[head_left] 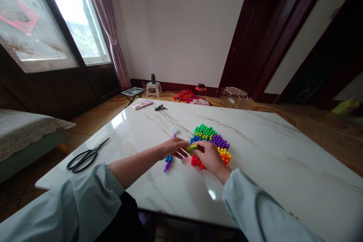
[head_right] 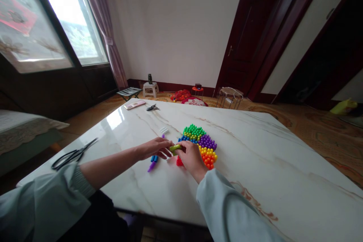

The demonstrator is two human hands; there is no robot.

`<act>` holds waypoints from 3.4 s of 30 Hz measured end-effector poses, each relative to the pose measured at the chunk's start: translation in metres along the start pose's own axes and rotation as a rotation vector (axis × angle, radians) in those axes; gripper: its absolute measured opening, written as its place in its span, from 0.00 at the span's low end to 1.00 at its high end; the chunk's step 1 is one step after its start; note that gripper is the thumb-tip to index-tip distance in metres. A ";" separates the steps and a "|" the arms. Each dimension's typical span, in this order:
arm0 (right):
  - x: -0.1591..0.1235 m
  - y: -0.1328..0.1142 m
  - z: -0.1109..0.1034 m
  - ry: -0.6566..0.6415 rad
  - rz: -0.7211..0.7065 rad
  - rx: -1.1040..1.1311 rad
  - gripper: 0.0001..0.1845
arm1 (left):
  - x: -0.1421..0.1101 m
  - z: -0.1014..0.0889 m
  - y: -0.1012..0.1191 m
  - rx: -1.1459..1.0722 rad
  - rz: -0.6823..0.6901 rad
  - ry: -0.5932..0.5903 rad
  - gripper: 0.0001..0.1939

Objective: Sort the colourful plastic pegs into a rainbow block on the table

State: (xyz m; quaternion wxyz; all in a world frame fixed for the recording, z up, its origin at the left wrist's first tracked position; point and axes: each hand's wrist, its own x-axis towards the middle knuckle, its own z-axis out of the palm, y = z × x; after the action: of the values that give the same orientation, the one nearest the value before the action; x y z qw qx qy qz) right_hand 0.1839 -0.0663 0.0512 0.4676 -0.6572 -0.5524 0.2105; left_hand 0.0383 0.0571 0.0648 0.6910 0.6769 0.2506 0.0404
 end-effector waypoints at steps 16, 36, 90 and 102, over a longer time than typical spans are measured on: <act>-0.060 -0.082 0.011 -0.332 -0.118 -0.569 0.41 | 0.068 -0.030 -0.018 0.852 0.232 0.552 0.06; -0.063 -0.077 0.016 -0.464 -0.231 -0.625 0.23 | 0.139 -0.019 -0.062 0.585 0.134 0.685 0.13; -0.046 -0.036 0.007 -0.513 -0.102 -0.670 0.14 | -0.030 -0.006 -0.049 0.961 -0.229 0.231 0.09; -0.021 -0.029 0.004 -0.264 0.054 -0.368 0.19 | -0.025 -0.016 -0.026 0.371 -0.290 0.079 0.17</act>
State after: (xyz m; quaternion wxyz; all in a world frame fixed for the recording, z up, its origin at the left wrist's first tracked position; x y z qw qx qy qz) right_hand 0.1590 -0.0851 0.0687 0.2580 -0.7127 -0.6200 0.2028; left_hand 0.0021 0.0600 0.0479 0.5431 0.7471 0.3750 -0.0794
